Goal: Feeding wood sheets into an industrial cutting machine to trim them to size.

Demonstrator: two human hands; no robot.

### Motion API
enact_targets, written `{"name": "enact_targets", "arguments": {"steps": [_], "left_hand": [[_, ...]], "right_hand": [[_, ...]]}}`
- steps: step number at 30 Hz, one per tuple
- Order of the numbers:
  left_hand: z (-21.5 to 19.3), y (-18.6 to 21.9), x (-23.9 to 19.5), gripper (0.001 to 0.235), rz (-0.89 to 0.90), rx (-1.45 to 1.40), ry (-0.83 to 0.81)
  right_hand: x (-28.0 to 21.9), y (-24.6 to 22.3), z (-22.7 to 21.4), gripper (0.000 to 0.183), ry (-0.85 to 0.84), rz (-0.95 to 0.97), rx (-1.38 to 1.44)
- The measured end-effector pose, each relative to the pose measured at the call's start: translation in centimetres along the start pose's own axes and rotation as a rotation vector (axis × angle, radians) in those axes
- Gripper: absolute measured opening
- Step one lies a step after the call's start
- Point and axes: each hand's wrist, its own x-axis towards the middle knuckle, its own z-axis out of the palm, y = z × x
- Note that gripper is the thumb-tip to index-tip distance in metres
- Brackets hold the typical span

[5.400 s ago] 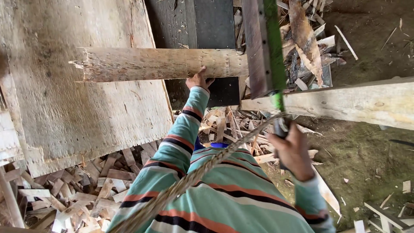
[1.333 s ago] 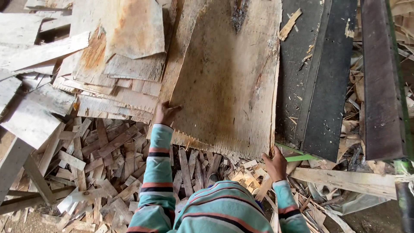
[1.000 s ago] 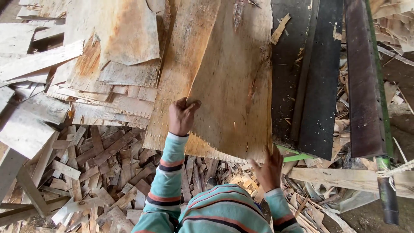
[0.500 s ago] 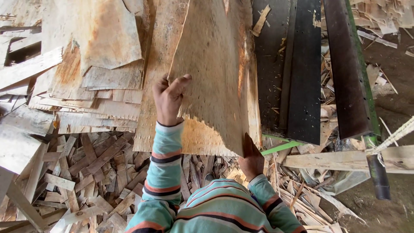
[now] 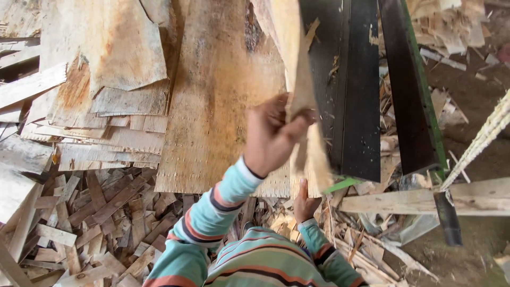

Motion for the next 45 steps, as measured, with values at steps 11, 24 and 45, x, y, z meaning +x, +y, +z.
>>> {"name": "enact_targets", "arguments": {"steps": [11,24,45], "left_hand": [[-16.1,-17.6,-5.2,0.016,0.304,0.237,0.310],[-21.5,-32.0,-20.5,0.042,-0.891,-0.493,0.312],[-7.2,-33.0,-26.9,0.072,-0.532,1.045,-0.148]], "right_hand": [[10.1,-7.5,-11.1,0.040,0.220,-0.599,-0.226],[8.1,4.5,-13.9,0.114,-0.346,-0.182,-0.630],[13.1,6.2,-28.0,0.042,-0.295,-0.147,-0.189]]}}
